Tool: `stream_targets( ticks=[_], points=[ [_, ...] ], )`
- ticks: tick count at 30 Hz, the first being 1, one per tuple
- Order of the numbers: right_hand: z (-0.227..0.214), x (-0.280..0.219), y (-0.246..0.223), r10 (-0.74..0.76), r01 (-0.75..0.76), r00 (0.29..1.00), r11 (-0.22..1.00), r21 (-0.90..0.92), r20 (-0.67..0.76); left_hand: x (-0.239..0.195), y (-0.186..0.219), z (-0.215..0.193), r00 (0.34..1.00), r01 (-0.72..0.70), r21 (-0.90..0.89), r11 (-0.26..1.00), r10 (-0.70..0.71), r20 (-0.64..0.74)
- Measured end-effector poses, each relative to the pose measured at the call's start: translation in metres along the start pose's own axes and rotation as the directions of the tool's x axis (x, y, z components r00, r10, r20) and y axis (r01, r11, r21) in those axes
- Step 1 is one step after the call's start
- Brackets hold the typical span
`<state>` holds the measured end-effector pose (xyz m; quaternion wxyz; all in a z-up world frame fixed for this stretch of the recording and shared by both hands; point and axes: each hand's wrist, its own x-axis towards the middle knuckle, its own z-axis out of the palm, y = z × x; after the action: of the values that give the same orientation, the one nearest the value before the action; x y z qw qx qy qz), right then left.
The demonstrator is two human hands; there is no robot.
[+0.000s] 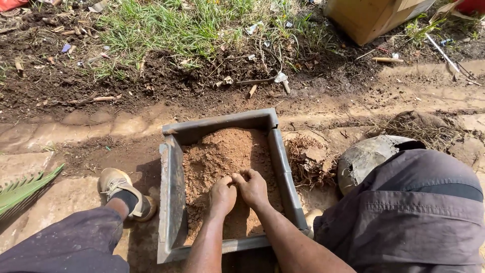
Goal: Breaking up clumps of dry soil by hand in a plastic container
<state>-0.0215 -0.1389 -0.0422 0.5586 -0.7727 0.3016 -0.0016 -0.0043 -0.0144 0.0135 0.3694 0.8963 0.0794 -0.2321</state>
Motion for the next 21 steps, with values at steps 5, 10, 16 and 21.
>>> stream_targets(
  ticks=[5,10,16,21],
  points=[
    [0.006,0.019,0.027,0.184,-0.193,0.979,0.973,0.126,0.082,0.015,-0.019,0.017,0.990,-0.086,0.059,0.995,0.078,0.121],
    [-0.004,0.014,0.014,0.217,-0.238,0.971,0.907,0.348,0.098,0.000,0.004,-0.006,0.968,-0.164,0.068,0.984,0.148,0.204],
    [-0.024,0.016,0.020,0.217,-0.206,0.970,0.973,0.104,-0.112,-0.038,0.080,-0.079,0.974,-0.169,-0.135,0.976,0.187,0.126],
    [-0.011,-0.008,0.033,0.233,-0.237,0.968,0.971,-0.031,-0.096,-0.048,0.086,-0.090,0.977,-0.169,-0.129,0.977,0.183,0.111]
  ],
)
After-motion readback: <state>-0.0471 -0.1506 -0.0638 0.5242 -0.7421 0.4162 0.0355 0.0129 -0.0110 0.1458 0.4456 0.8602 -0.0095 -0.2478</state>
